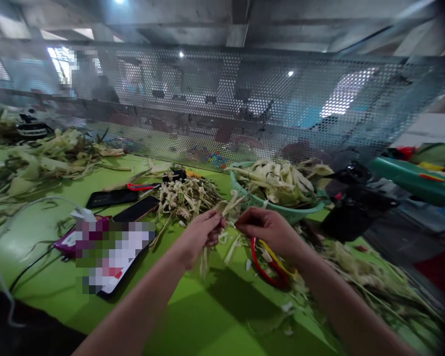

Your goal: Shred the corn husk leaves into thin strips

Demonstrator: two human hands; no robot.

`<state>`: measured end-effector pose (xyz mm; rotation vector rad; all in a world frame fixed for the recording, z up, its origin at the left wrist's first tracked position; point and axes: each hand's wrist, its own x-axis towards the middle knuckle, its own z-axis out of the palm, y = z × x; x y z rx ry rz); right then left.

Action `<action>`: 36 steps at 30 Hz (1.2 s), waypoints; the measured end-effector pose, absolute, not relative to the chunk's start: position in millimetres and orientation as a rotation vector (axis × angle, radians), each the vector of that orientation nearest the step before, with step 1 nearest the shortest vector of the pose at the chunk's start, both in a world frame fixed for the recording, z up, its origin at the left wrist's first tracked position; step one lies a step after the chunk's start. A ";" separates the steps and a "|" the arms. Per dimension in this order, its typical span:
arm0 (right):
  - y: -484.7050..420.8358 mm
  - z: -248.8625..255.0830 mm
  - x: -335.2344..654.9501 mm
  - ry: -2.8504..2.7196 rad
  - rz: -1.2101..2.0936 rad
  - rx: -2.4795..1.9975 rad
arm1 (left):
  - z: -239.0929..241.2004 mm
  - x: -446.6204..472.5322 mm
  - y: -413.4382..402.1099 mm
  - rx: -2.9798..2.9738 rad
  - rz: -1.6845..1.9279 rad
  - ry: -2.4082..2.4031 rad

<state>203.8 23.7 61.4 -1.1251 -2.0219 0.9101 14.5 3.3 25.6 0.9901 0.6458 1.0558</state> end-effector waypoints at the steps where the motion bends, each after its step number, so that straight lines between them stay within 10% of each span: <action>1: 20.3 58.7 197.8 -2.048 0.799 -1.130 | 24.9 14.6 5.1 0.961 1.083 0.685; 13: -6.6 67.5 184.8 -2.575 -0.099 -1.029 | 8.1 15.2 6.3 2.277 0.937 1.476; 27: 34.5 58.5 213.2 -1.958 1.166 -1.089 | 25.8 10.4 5.8 1.271 1.098 0.667; 36: 5.0 60.6 185.6 -2.322 0.423 -1.034 | 12.1 11.8 16.0 1.554 1.251 1.214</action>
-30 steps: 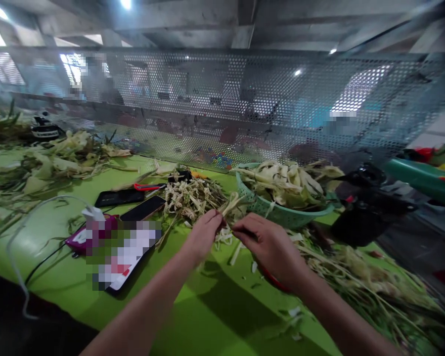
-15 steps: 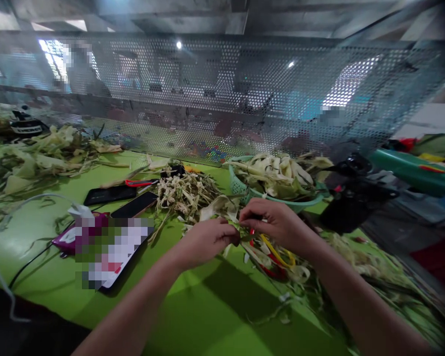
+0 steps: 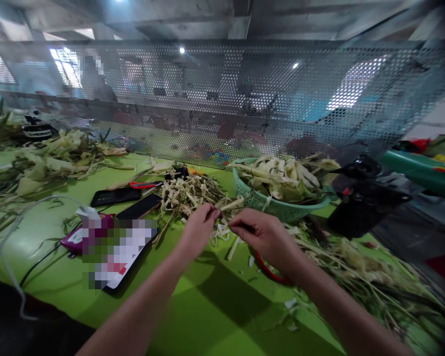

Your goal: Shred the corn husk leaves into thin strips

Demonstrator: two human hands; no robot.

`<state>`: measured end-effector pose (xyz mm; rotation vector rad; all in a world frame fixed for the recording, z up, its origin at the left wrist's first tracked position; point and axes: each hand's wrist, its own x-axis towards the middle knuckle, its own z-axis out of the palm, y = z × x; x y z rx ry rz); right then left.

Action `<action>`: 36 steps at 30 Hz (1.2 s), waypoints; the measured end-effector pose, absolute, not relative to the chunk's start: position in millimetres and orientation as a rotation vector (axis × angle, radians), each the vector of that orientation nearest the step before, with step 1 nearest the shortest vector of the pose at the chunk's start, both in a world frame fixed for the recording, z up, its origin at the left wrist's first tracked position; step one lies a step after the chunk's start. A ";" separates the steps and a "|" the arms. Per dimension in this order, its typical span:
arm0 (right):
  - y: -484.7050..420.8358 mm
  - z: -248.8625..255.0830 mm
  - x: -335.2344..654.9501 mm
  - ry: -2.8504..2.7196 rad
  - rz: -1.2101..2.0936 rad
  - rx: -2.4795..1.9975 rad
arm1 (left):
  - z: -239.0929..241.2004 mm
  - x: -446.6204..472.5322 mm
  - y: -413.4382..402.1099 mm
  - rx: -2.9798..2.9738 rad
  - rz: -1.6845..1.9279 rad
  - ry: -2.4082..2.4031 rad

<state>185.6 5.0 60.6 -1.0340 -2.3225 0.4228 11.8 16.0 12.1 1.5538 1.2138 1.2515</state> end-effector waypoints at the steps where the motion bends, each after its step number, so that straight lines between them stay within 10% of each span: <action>1: 1.5 62.8 183.9 -2.387 0.315 -1.022 | 10.6 11.7 15.5 1.712 1.246 1.276; 7: -0.2 78.4 192.4 -2.549 0.012 -0.966 | 13.5 12.1 6.0 2.236 1.027 1.338; 17: 34.5 57.4 210.9 -2.023 0.855 -1.041 | 20.9 12.5 9.2 1.436 1.132 0.813; 28: 1.8 65.1 188.0 -2.524 0.026 -0.965 | 13.9 13.7 5.0 2.212 1.008 1.369; 36: 33.3 60.1 213.5 -2.103 0.981 -1.000 | 18.5 13.2 8.3 1.645 1.023 0.784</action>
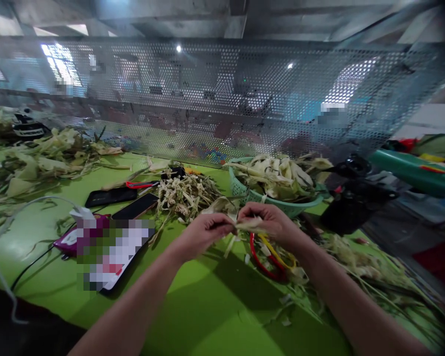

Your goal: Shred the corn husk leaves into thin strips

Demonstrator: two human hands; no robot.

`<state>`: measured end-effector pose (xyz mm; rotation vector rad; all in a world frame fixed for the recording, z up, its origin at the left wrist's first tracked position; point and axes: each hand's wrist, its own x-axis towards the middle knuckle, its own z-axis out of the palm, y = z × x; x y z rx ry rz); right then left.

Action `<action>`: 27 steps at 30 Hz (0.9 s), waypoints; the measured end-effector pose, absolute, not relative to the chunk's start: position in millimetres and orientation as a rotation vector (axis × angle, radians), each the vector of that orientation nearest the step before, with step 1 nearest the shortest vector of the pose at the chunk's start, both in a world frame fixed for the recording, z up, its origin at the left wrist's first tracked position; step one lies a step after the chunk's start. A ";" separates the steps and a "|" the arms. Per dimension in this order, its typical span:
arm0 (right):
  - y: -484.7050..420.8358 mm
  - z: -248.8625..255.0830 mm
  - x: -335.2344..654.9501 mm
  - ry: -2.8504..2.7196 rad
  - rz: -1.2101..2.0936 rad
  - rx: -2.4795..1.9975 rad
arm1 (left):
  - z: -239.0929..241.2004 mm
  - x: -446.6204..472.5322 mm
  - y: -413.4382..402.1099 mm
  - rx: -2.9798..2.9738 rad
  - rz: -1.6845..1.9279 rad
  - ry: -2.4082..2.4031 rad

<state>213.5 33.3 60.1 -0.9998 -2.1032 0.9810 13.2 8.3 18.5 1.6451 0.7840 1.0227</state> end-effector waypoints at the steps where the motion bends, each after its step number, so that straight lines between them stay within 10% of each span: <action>1: 33.6 56.9 210.6 -2.025 1.044 -1.000 | 18.2 13.4 9.4 1.505 1.081 0.801; 15: 11.9 14.2 160.3 -1.211 1.397 -0.982 | 6.8 24.3 16.8 1.139 1.429 1.036; 27: 12.4 19.8 167.5 -1.226 1.249 -1.049 | 12.2 24.2 -0.8 2.188 1.349 1.561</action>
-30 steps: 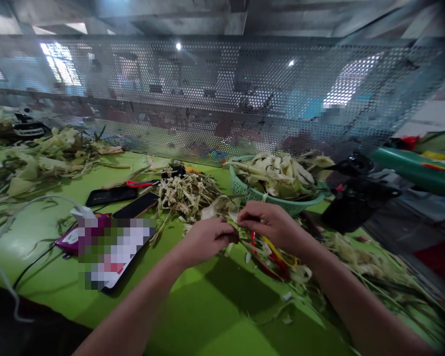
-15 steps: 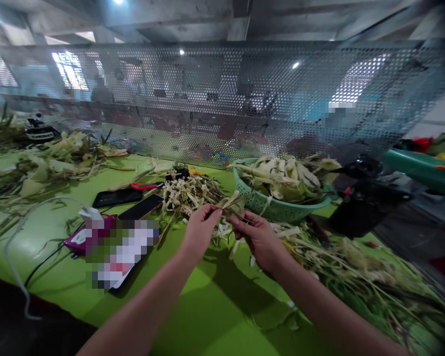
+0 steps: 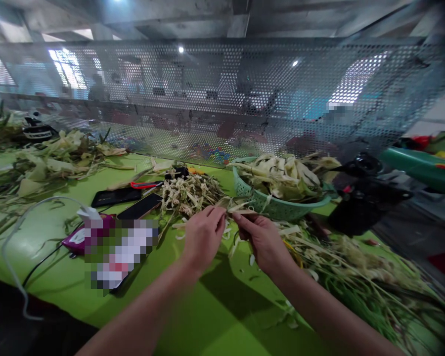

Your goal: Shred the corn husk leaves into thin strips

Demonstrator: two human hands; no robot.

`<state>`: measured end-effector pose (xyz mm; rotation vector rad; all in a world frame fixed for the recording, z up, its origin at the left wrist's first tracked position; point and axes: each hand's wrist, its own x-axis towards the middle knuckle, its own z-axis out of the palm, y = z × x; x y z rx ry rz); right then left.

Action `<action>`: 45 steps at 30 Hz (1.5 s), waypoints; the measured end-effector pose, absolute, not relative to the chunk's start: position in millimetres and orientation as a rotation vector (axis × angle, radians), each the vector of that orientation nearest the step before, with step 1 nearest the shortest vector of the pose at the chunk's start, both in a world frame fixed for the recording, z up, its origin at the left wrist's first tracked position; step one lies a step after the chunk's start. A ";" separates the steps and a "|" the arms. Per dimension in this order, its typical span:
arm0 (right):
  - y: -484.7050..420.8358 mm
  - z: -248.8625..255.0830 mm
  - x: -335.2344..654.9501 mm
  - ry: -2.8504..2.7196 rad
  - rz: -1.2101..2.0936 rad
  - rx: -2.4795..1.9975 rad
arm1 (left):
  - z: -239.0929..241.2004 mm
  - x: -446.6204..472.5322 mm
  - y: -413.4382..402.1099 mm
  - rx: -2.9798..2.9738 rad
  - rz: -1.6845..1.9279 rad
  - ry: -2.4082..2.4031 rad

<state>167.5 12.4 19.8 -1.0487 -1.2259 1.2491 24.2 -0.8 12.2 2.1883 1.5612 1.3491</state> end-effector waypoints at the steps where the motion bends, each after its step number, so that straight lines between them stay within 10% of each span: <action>1: 12.9 20.0 168.7 -1.229 1.239 -1.058 | 12.4 24.7 -2.0 2.232 1.321 1.563; 28: 30.4 24.8 192.1 -1.482 1.393 -1.100 | 19.4 16.8 9.1 1.193 1.292 0.819; 45: 39.7 37.2 211.6 -2.140 1.123 -1.384 | 8.3 8.7 23.9 1.536 1.182 1.081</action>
